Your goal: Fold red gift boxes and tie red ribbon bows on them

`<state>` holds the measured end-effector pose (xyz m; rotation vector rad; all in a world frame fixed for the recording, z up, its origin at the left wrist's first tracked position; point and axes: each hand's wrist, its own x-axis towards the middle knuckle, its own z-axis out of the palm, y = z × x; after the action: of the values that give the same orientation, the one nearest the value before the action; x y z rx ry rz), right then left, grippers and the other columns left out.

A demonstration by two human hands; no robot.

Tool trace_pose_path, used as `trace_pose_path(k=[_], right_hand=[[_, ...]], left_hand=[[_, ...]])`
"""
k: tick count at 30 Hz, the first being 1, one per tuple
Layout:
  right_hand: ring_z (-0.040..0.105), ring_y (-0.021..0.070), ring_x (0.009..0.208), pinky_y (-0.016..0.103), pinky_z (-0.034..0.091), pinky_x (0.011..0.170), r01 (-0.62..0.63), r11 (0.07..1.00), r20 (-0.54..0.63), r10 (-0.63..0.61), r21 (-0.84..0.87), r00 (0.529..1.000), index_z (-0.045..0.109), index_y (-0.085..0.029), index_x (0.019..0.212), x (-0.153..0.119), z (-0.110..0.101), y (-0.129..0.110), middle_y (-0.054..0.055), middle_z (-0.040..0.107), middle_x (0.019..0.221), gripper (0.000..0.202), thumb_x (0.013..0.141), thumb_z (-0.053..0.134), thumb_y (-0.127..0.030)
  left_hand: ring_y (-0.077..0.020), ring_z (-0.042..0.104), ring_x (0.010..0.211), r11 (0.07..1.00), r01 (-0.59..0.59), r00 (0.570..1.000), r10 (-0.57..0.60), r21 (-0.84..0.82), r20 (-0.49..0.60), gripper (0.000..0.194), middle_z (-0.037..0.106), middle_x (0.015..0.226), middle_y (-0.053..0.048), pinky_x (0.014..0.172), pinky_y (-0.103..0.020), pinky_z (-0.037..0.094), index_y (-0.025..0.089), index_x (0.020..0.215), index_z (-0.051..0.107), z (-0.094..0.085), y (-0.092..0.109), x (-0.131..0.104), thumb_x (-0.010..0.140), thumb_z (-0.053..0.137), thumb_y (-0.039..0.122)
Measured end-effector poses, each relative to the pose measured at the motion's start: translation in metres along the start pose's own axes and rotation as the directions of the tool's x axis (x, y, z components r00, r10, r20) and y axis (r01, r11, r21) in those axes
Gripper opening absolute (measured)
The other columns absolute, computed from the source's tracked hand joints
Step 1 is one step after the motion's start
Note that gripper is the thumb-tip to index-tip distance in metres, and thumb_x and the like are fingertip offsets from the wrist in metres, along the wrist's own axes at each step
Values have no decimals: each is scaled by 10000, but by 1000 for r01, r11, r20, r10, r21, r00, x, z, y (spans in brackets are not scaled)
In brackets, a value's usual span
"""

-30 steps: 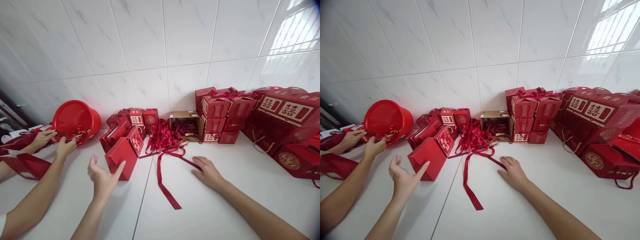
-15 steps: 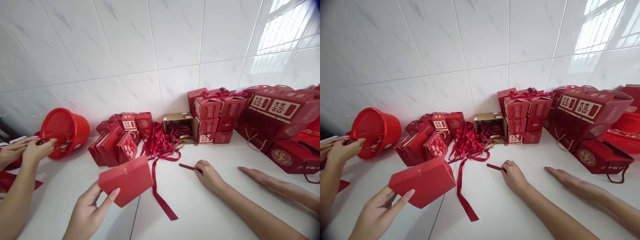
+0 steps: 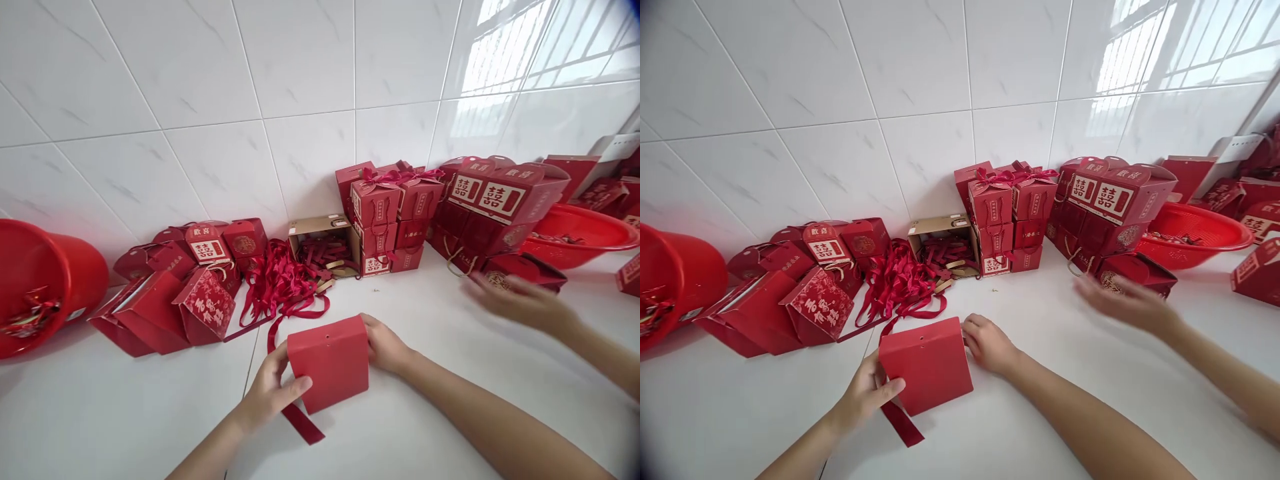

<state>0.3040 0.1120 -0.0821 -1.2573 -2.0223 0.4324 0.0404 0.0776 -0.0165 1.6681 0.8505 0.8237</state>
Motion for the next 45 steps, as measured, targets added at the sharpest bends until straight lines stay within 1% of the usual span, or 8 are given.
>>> trace_pose_path(k=[8,14,18,21,24,33,39,45], right_hand=[[603,233,1066,456,519,909,-428,895,-255,387,-126,886,536,-168,1268,41,-30,78,104,564,1264,359,939,582,-306],[626,205,1016,411,545,867,-474,865,-201,441,-163,875,583,-162,1196,51,-34,96,91,603,1213,297,947,578,-322],[633,195,991,399,549,854,-453,876,-175,427,-162,887,597,-160,1166,44,-42,100,83,619,1179,272,949,575,-322],[639,187,966,388,554,836,-439,887,-177,413,-143,893,603,-159,1150,39,-44,102,77,630,1148,260,951,572,-323],[640,180,949,378,557,824,-433,895,-208,406,-104,890,607,-160,1138,36,-40,102,74,634,1134,251,954,567,-324],[645,153,860,339,562,769,-335,940,-316,336,60,887,627,-149,1058,32,-35,100,54,655,1034,211,951,573,-323],[642,133,793,313,563,728,-239,947,-398,308,216,864,635,-142,988,37,-35,88,37,662,955,205,947,579,-334],[676,180,782,349,582,742,-58,922,-543,275,383,793,648,-174,840,54,-62,39,57,678,846,257,827,690,-427]], left_hand=[[-370,561,1162,975,-109,970,147,-195,193,785,563,1289,-169,981,-528,451,262,1367,472,18,-33,-3,683,819,431],[-389,478,1279,973,-99,954,152,-206,259,887,459,1414,-199,1038,-537,403,267,1426,375,20,-35,-1,685,815,478],[-390,543,1216,980,-163,973,178,-112,147,1110,523,1352,-202,975,-517,470,247,1445,325,13,-40,-4,557,666,819],[-332,592,1149,972,-212,970,222,106,-96,859,571,1273,-178,883,-471,531,231,1346,428,3,-38,9,776,277,855],[-283,567,1152,939,-136,943,220,316,-248,419,586,1207,-133,959,-458,482,221,1143,562,-7,-33,50,945,401,553],[-221,627,1028,841,30,975,95,540,-203,312,604,1231,-96,868,-430,545,174,1211,580,-16,-38,198,938,579,325],[-217,631,1018,872,64,992,-3,485,-125,301,609,1220,-93,862,-422,549,176,1200,587,-18,-25,199,938,579,324],[-205,662,944,972,-38,953,105,231,-286,275,681,1072,-75,847,-400,548,144,1079,644,-42,30,172,908,617,357]])
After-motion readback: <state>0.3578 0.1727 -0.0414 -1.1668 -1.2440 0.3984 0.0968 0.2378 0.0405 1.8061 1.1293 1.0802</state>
